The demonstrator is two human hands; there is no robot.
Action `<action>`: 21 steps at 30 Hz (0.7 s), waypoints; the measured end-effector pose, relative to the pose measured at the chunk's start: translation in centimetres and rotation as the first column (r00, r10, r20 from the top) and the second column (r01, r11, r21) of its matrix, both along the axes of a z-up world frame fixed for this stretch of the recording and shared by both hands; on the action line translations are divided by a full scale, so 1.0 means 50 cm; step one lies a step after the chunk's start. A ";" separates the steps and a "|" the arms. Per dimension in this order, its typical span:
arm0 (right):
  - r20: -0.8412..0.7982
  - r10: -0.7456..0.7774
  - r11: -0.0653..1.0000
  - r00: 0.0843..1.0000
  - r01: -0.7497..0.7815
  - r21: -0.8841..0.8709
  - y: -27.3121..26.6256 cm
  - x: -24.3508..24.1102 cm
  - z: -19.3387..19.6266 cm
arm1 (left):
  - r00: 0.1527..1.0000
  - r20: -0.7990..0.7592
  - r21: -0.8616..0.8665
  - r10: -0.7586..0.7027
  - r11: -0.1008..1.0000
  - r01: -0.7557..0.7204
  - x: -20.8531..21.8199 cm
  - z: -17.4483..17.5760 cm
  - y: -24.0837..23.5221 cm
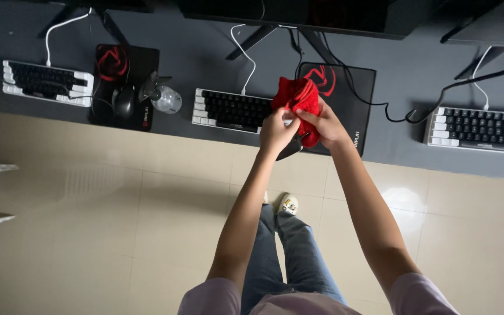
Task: The person cleans a computer desk setup using a red cloth. They wipe the mouse, mousepad, and monitor stand, then clean a pair of headphones and place them on a shelf. The person also wipes the keyboard and mousepad again before finishing.
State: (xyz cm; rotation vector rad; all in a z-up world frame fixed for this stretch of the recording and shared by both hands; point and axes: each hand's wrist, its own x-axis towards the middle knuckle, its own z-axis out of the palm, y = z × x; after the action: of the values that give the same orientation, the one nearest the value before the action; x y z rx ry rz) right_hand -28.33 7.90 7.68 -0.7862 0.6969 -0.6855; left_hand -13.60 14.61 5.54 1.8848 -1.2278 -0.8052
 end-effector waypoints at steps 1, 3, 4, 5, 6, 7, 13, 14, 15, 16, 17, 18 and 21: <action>0.001 -0.007 1.000 1.000 0.007 0.001 0.003 0.001 0.003 | 1.000 0.001 0.001 -0.007 1.000 0.007 0.002 -0.011 0.003; 0.010 -0.031 0.996 0.999 0.030 0.079 0.001 0.009 0.012 | 0.988 -0.151 -0.088 -0.043 0.996 0.030 0.013 -0.031 0.001; 0.011 -0.040 0.996 0.999 0.039 0.076 -0.005 0.005 -0.015 | 0.987 -0.150 -0.091 -0.052 0.995 0.039 0.006 0.003 0.007; 0.020 -0.058 0.997 0.998 0.057 0.060 -0.011 0.002 -0.042 | 0.994 -0.099 0.014 -0.051 0.999 0.053 -0.001 0.037 0.013; 0.032 -0.072 0.996 0.997 0.071 0.046 -0.014 0.004 -0.071 | 0.998 -0.043 0.122 -0.052 0.991 0.057 -0.003 0.071 0.023; 0.037 -0.077 0.996 0.996 0.075 0.045 -0.026 0.006 -0.079 | 0.998 -0.039 0.121 -0.057 0.991 0.061 -0.007 0.083 0.027; -0.003 -0.106 0.929 0.994 0.100 0.355 -0.090 0.043 -0.038 | 0.970 0.191 0.236 -0.154 0.966 0.107 0.017 0.114 0.034; 0.039 -0.092 0.917 0.995 0.069 0.393 -0.091 0.049 -0.026 | 0.963 0.217 0.228 -0.161 0.967 0.111 0.023 0.113 0.034; 0.082 -0.079 0.903 0.994 0.037 0.429 -0.092 0.056 -0.015 | 0.955 0.242 0.221 -0.168 0.969 0.115 0.029 0.113 0.034; 0.084 -0.077 0.903 0.993 0.034 0.429 -0.085 0.064 -0.014 | 0.955 0.244 0.221 -0.167 0.969 0.112 0.035 0.100 0.033; 0.109 -0.046 0.915 0.993 -0.002 0.404 -0.078 0.072 -0.013 | 0.955 0.245 0.258 -0.165 0.961 0.100 0.042 0.088 0.033; 0.136 -0.011 0.927 0.991 -0.041 0.372 -0.079 0.083 -0.011 | 0.955 0.249 0.287 -0.159 0.954 0.084 0.052 0.076 0.025; 0.061 0.010 0.987 0.998 -0.019 0.159 -0.095 0.118 -0.087 | 0.923 0.279 0.351 -0.266 0.923 0.160 0.055 0.067 0.028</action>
State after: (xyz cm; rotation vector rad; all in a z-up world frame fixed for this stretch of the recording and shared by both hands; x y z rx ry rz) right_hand -22.43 3.17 3.35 -0.6208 0.6815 -0.6294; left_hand -10.86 16.03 8.91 2.2393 -1.6089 -0.8804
